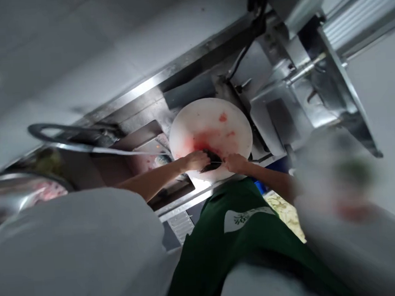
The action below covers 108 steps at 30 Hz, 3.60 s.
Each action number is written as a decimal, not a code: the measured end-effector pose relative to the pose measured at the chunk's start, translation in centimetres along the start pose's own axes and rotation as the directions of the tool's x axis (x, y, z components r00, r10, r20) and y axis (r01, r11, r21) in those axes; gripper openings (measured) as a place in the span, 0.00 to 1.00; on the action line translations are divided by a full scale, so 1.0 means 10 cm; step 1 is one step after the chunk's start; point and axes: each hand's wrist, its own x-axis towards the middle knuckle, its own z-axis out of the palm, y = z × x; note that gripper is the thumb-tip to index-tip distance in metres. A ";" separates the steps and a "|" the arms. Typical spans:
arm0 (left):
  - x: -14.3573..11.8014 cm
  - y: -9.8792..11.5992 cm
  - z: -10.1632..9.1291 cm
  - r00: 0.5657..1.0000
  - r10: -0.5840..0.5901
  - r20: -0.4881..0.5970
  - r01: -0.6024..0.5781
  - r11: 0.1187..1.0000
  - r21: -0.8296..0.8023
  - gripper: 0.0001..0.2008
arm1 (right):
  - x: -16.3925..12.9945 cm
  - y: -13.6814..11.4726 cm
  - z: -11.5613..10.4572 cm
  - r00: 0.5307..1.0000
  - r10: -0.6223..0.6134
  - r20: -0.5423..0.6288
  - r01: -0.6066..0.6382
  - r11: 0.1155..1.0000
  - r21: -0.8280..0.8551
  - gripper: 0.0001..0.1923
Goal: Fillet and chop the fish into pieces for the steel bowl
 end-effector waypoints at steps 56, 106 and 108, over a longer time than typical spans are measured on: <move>0.44 0.92 0.63 -0.524 -0.795 -0.305 0.112 0.291 -0.950 0.12 | -0.14 -0.24 0.53 0.982 0.049 -0.184 -0.038 0.997 0.061 0.25; 0.56 1.15 0.91 -0.475 -0.874 -0.104 -0.203 0.223 -0.953 0.11 | -0.25 -0.57 0.13 0.947 0.088 -0.309 -0.209 0.900 -0.383 0.20; 0.44 1.10 0.97 -0.353 -0.912 -0.208 -0.145 0.273 -0.951 0.07 | -0.23 -0.42 0.20 0.923 0.114 -0.367 -0.254 0.897 -0.361 0.21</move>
